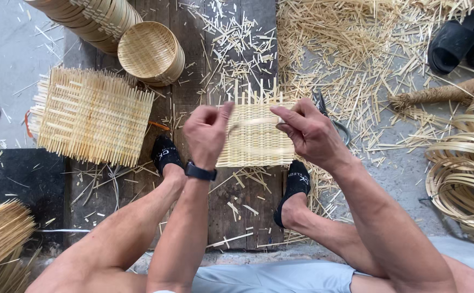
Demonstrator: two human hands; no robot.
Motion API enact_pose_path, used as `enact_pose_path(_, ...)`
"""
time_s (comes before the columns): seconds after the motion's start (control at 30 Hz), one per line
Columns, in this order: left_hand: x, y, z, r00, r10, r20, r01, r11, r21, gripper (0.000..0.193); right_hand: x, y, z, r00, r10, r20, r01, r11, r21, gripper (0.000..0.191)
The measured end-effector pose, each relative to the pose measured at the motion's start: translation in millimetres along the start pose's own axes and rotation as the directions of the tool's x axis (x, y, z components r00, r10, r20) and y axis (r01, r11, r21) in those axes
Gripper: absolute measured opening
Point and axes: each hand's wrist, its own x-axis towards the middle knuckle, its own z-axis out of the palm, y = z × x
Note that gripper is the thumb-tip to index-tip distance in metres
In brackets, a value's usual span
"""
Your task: The person sits on the floor of a bamboo workshop and trims protruding woven bamboo strips from a square panel with scissors, then fits the panel onto a round bamboo rim ring and bends a thin bamboo strip around the edge to secure it, repeating the cycle on successive panels.
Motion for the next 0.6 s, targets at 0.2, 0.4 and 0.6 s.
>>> enact_pose_path(0.2, -24.9, 27.0, 14.8, 0.788, -0.283, 0.547, 0.569, 0.674, -0.472, 0.022, 21.2, -9.3, -13.2, 0.968, -0.173, -0.183, 0.157, 0.983, -0.095, 0.023)
enact_pose_path(0.4, 4.5, 42.1, 21.9, 0.527, -0.479, 0.702, 0.778, 0.604, -0.172, 0.072, 17.5, -22.0, -3.9, 0.949, -0.312, -0.047, 0.31, 0.95, -0.044, 0.017)
enact_pose_path(0.6, -6.5, 35.0, 45.0, 0.403, -0.523, 0.751, 0.788, 0.616, 0.006, 0.075, 14.1, -27.9, 9.8, 0.936, -0.344, -0.068, 0.309, 0.901, -0.304, 0.014)
